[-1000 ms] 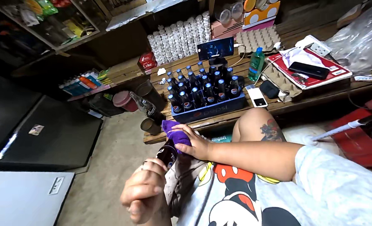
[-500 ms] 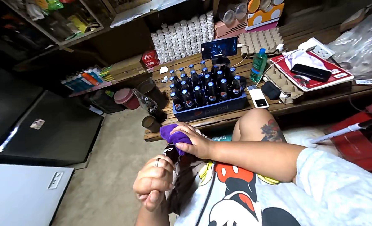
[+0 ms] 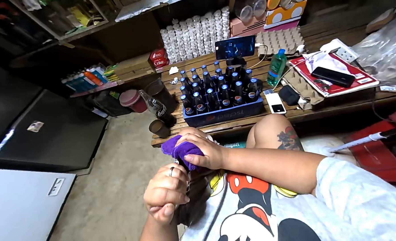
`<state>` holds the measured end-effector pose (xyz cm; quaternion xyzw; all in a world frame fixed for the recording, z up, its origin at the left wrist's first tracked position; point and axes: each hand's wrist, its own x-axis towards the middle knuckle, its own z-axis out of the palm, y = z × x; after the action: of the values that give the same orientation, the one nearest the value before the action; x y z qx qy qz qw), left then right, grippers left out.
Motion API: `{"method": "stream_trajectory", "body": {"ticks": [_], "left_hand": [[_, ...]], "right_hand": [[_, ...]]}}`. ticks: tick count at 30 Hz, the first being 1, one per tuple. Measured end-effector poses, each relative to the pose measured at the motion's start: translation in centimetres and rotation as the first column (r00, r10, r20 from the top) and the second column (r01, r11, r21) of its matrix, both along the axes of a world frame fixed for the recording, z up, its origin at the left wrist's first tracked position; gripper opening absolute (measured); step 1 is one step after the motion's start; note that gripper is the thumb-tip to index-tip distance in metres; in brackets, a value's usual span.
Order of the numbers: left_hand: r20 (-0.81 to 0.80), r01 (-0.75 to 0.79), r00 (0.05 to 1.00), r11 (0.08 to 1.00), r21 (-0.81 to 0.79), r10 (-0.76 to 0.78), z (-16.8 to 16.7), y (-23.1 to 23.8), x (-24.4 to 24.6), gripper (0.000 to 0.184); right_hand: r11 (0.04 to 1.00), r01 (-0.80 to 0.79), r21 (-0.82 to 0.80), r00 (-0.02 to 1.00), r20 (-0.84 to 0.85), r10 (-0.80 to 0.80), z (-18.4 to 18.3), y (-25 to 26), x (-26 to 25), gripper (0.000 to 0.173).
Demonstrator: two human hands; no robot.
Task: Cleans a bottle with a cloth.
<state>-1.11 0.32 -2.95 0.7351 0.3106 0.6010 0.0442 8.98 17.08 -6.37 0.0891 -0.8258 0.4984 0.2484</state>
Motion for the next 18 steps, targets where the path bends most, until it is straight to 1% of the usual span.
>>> {"method": "stream_trajectory", "body": {"ticks": [9,18], "left_hand": [[-0.011,0.024,1.0,1.0,0.004,-0.024,0.07,0.22,-0.19,0.046],[-0.022,0.02,1.0,1.0,0.005,-0.019,0.03,0.25,-0.06,0.046]], "right_hand": [[1.0,0.019,0.014,0.997,0.075,-0.02,-0.78,0.8,-0.33,0.07],[0.999,0.033,0.011,0.995,0.098,-0.034,-0.74,0.9,-0.11,0.066]]}}
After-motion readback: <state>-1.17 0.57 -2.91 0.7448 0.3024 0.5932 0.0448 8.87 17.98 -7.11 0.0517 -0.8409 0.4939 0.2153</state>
